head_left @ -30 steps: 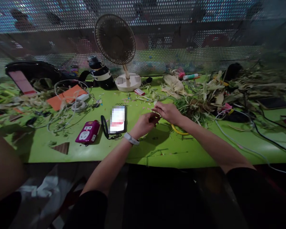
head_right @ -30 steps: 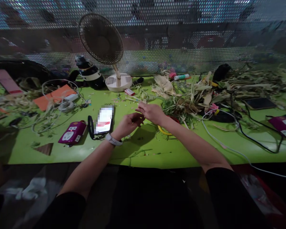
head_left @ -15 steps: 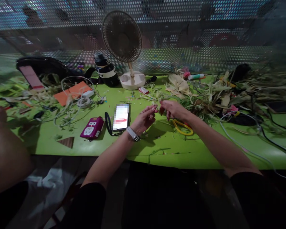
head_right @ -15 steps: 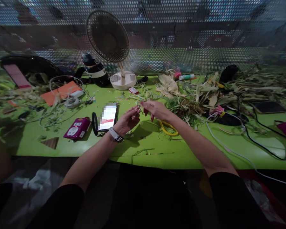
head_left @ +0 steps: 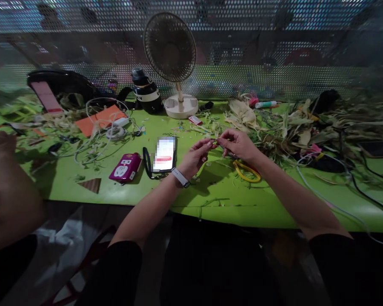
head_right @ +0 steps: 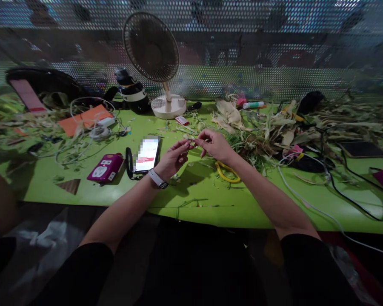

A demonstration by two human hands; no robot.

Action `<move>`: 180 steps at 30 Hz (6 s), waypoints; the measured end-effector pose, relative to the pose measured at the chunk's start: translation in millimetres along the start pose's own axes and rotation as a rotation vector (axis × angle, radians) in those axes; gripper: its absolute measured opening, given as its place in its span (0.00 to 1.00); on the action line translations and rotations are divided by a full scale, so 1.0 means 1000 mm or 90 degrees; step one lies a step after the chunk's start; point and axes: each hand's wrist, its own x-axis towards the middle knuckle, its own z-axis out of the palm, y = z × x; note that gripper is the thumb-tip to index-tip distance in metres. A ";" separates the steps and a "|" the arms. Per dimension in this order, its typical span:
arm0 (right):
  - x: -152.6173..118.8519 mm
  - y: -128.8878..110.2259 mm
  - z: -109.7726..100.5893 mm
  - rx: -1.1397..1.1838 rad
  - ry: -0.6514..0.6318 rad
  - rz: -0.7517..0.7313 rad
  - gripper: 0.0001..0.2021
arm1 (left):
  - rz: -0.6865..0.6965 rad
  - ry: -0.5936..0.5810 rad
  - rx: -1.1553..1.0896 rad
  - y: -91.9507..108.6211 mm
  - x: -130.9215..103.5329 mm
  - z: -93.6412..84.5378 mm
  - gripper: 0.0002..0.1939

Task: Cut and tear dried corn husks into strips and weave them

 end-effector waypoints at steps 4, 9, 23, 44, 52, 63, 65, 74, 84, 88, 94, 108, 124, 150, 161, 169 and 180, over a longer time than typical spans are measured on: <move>-0.001 -0.001 0.001 0.004 0.039 -0.018 0.19 | -0.004 0.006 0.006 0.000 0.001 -0.001 0.12; -0.001 -0.001 -0.001 -0.063 0.006 -0.086 0.08 | -0.014 0.005 -0.012 -0.001 0.003 -0.003 0.09; -0.006 -0.006 -0.002 -0.405 0.022 -0.299 0.09 | 0.061 -0.040 0.077 -0.004 0.003 -0.004 0.13; -0.003 -0.004 -0.009 -0.380 -0.002 -0.219 0.05 | 0.221 -0.081 0.327 -0.004 -0.003 -0.001 0.20; -0.002 -0.004 -0.009 -0.380 -0.041 -0.204 0.04 | 0.245 -0.077 0.406 -0.006 -0.004 -0.004 0.19; -0.004 -0.007 -0.009 -0.319 -0.070 -0.139 0.05 | 0.266 -0.087 0.461 -0.004 -0.005 -0.004 0.18; -0.004 -0.007 -0.009 -0.298 -0.081 -0.118 0.05 | 0.269 -0.095 0.474 -0.003 -0.006 -0.003 0.18; -0.002 -0.010 -0.015 -0.163 -0.101 0.048 0.06 | 0.263 -0.127 0.466 -0.003 -0.003 -0.006 0.19; -0.001 -0.005 -0.011 -0.141 -0.098 0.045 0.09 | 0.263 -0.143 0.478 -0.006 0.003 -0.010 0.22; -0.001 -0.005 -0.013 -0.125 -0.110 0.077 0.08 | 0.280 -0.149 0.517 -0.005 0.001 -0.010 0.20; -0.001 -0.011 -0.015 -0.061 -0.111 0.139 0.06 | 0.275 -0.157 0.520 -0.005 0.001 -0.011 0.21; 0.000 -0.010 -0.015 -0.039 -0.088 0.143 0.11 | 0.258 -0.118 0.412 -0.008 0.007 -0.012 0.12; 0.001 -0.006 -0.014 -0.015 -0.120 0.168 0.06 | 0.264 -0.104 0.451 -0.012 0.010 -0.016 0.14; -0.007 -0.023 -0.013 0.059 -0.135 0.172 0.04 | 0.166 -0.164 0.330 0.004 -0.008 -0.002 0.12; -0.001 -0.011 -0.023 0.073 -0.111 0.181 0.07 | 0.097 -0.123 0.278 -0.001 0.003 -0.011 0.18; -0.009 -0.006 -0.020 0.096 -0.026 0.177 0.10 | 0.200 -0.109 0.297 -0.003 -0.002 -0.006 0.18; -0.020 0.001 -0.016 0.116 -0.030 0.153 0.10 | 0.166 -0.135 0.326 -0.003 0.000 -0.009 0.21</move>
